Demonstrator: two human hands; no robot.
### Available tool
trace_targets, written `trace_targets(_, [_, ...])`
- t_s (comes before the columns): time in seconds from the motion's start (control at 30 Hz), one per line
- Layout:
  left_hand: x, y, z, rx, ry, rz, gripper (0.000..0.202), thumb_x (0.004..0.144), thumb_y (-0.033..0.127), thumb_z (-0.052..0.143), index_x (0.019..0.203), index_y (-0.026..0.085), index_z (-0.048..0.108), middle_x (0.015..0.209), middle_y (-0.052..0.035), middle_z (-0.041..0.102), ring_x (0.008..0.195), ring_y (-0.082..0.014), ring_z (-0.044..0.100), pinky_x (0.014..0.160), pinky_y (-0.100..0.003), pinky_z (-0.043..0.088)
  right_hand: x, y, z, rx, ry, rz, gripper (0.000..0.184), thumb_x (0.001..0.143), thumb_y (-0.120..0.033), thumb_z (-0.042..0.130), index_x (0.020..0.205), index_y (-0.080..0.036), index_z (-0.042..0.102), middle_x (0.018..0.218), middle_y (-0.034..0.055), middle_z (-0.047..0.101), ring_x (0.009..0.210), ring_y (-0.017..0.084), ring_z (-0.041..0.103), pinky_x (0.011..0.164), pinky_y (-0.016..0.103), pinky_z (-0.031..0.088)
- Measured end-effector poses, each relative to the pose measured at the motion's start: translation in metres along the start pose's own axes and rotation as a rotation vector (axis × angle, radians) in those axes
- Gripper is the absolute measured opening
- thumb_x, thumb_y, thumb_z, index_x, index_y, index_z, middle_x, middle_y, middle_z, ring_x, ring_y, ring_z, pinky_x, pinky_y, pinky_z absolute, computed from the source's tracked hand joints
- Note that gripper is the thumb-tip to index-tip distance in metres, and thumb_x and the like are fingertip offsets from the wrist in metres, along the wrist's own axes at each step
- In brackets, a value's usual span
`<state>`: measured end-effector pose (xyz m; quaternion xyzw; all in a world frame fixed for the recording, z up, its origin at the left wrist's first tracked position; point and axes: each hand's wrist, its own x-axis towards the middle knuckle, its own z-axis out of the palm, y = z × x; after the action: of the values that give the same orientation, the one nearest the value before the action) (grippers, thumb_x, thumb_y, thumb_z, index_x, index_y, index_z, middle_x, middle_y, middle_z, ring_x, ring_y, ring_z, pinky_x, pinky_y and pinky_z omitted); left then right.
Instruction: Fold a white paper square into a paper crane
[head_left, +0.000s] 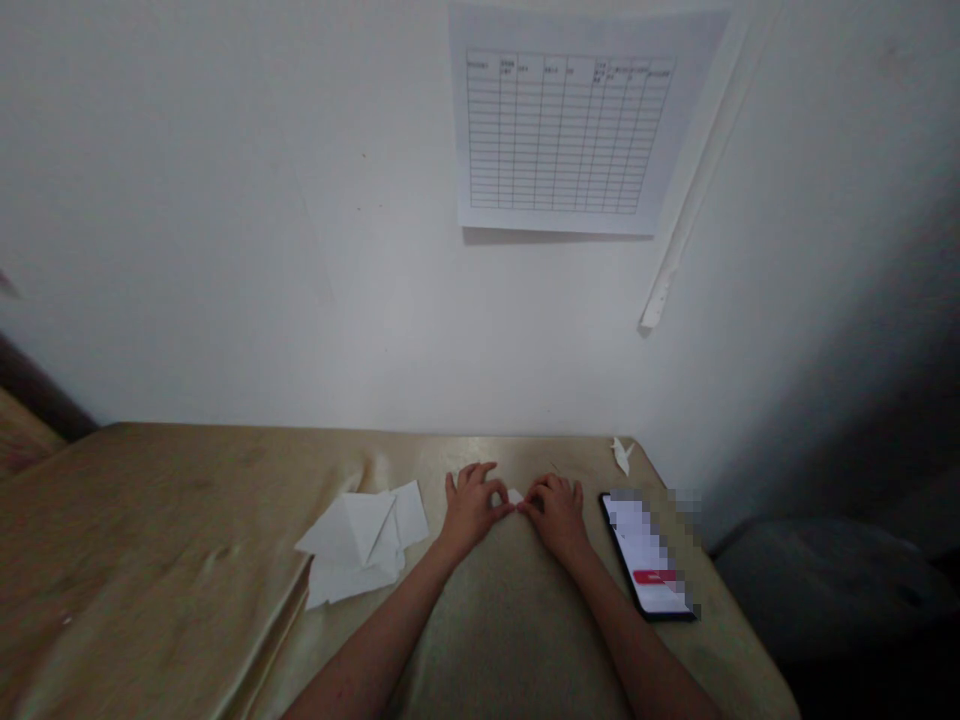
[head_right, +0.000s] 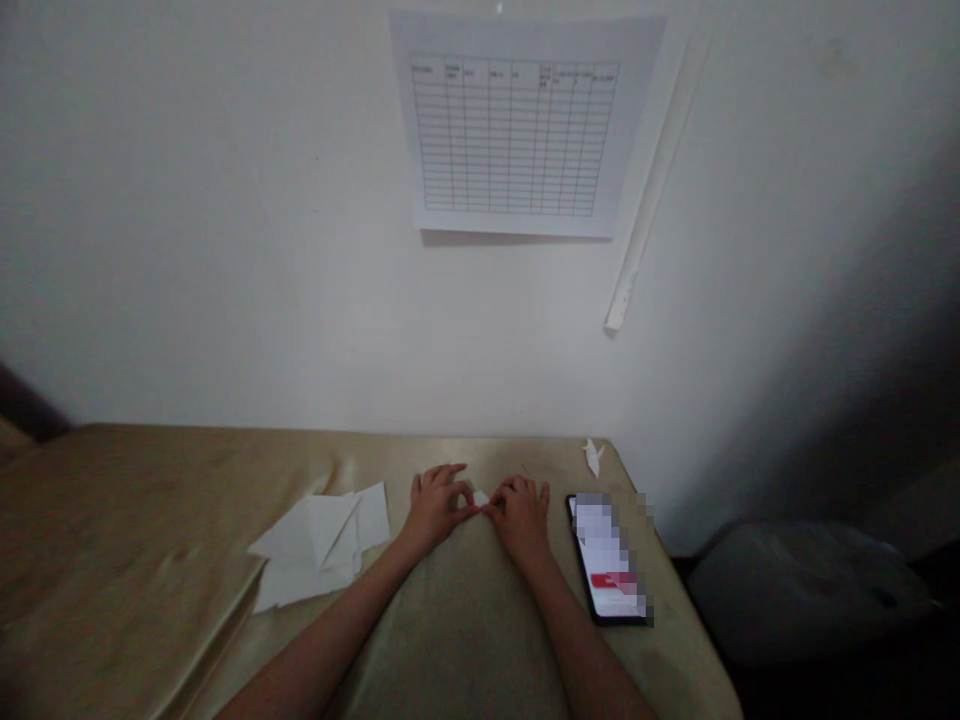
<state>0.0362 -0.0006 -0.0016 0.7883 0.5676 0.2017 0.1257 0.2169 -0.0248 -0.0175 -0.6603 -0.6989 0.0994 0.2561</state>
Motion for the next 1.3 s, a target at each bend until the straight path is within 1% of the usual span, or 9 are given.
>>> trace_targets(0.23, [0.0,0.002,0.002,0.003,-0.014,-0.01,0.017,0.076,0.041,0.077,0.09,0.033,0.071,0.146,0.002,0.05,0.14,-0.0318,0.033,0.113,-0.07,0.009,0.001,-0.003,-0.004,0.023,-0.005,-0.002,0.013,0.083,-0.038,0.066,0.088,-0.026,0.071,0.108,0.0041,0.064,0.115,0.026,0.053,0.113,0.058,0.013])
trace_targets(0.47, [0.0,0.0,0.0,-0.008,-0.047,-0.025,0.018,0.077,0.04,0.075,0.094,0.034,0.07,0.147,0.0022,0.049,0.141,-0.0307,0.031,0.115,-0.068,0.008,0.001,0.01,-0.004,0.064,-0.036,-0.04,0.009,0.085,-0.03,0.065,0.091,-0.028,0.07,0.109,0.0016,0.065,0.116,0.021,0.053,0.115,0.052,0.011])
trace_targets(0.8, [-0.001,-0.001,-0.001,-0.018,-0.048,-0.018,0.017,0.079,0.038,0.073,0.095,0.035,0.07,0.147,0.0031,0.05,0.142,-0.03,0.032,0.115,-0.067,0.009,0.002,0.009,-0.013,0.085,-0.125,-0.043,0.019,0.086,-0.023,0.061,0.098,-0.031,0.072,0.116,0.0013,0.064,0.121,0.022,0.051,0.116,0.052,0.008])
trace_targets(0.97, [-0.002,0.0,-0.002,-0.019,-0.06,-0.025,0.017,0.079,0.038,0.073,0.096,0.035,0.07,0.148,0.003,0.049,0.142,-0.03,0.031,0.115,-0.066,0.008,0.001,0.01,-0.017,0.1,-0.148,-0.05,0.023,0.086,-0.02,0.059,0.1,-0.032,0.073,0.118,0.0015,0.064,0.122,0.022,0.05,0.116,0.052,0.008])
trace_targets(1.13, [-0.003,0.001,-0.003,-0.015,-0.057,-0.007,0.024,0.081,0.037,0.072,0.104,0.04,0.069,0.147,0.0031,0.049,0.142,-0.0299,0.032,0.115,-0.068,0.008,0.001,0.012,-0.018,0.136,-0.15,-0.057,0.026,0.086,-0.017,0.057,0.1,-0.033,0.073,0.117,0.0012,0.064,0.122,0.021,0.051,0.117,0.052,0.007])
trace_targets(1.23, [-0.003,0.0,-0.003,-0.011,-0.056,0.008,0.018,0.083,0.038,0.07,0.101,0.042,0.071,0.147,0.0037,0.049,0.142,-0.0304,0.031,0.115,-0.068,0.007,0.002,0.014,-0.02,0.142,-0.167,-0.064,0.03,0.085,-0.015,0.057,0.1,-0.034,0.074,0.116,0.0006,0.065,0.122,0.021,0.051,0.117,0.052,0.007])
trace_targets(1.3, [-0.003,-0.001,-0.003,-0.01,-0.057,0.009,0.014,0.083,0.039,0.07,0.097,0.041,0.073,0.147,0.0037,0.05,0.142,-0.0308,0.032,0.115,-0.067,0.008,0.002,0.014,-0.022,0.14,-0.182,-0.072,0.032,0.085,-0.015,0.056,0.1,-0.035,0.075,0.115,0.0007,0.065,0.12,0.02,0.053,0.118,0.051,0.009])
